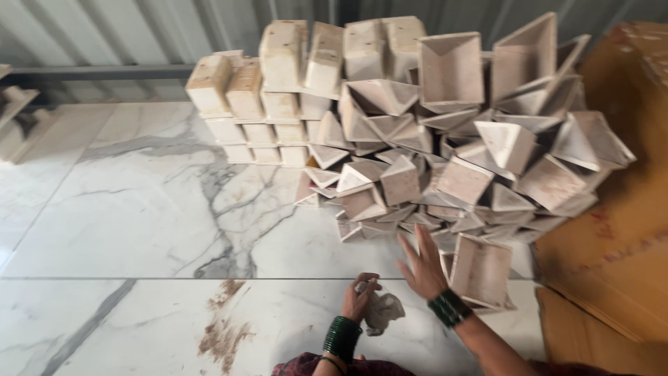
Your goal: The person sits on the floor next to a large pile of pyramid-shaped plaster molds and wipes each mold inside and out with a cloth, one at a time. Wiped molds are placed back onto the pile or into a cardboard box beside them.
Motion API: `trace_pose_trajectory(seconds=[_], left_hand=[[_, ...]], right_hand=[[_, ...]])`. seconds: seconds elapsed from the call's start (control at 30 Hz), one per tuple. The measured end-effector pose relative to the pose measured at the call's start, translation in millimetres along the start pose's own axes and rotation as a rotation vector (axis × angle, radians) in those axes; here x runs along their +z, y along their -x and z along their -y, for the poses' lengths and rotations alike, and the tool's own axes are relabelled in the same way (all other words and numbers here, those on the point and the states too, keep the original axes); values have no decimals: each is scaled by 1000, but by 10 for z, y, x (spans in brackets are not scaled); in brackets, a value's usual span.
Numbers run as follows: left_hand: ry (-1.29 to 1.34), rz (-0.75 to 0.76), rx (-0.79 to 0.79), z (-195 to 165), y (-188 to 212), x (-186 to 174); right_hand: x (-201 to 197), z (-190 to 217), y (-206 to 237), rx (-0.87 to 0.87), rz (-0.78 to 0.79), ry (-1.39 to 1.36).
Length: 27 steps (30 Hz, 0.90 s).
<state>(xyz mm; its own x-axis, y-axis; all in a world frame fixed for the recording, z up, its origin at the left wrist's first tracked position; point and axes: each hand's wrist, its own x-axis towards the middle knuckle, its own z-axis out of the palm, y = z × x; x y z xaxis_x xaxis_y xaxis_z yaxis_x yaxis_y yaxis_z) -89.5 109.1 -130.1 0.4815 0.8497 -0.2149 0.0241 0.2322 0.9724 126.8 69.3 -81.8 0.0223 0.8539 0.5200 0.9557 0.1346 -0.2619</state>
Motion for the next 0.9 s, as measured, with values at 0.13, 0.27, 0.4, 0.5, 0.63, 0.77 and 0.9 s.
trace_pose_trajectory(seconds=[0.13,0.27,0.4,0.5,0.63,0.77,0.9], left_hand=[[-2,5,8,76,-31,-38],[6,11,32,81,-16,-120],[-11,5,30,59,77,-257],[-4,-59,33,-8,159,-368],[19,-191,-73,-111,289,-554],[32,-308,134,-113,446,-758],[282,-374,162,-67,473,-931]], right_hand=[[-302,-150,756,122,111,19],[-696,-532,1206,307,51,86],[-1038,-885,1350,432,-116,116],[-1113,-897,1326,489,-188,-6],[-1025,-651,1241,492,-171,-83],[-959,-528,1201,470,-137,-29],[-1046,-756,1217,582,-233,29]])
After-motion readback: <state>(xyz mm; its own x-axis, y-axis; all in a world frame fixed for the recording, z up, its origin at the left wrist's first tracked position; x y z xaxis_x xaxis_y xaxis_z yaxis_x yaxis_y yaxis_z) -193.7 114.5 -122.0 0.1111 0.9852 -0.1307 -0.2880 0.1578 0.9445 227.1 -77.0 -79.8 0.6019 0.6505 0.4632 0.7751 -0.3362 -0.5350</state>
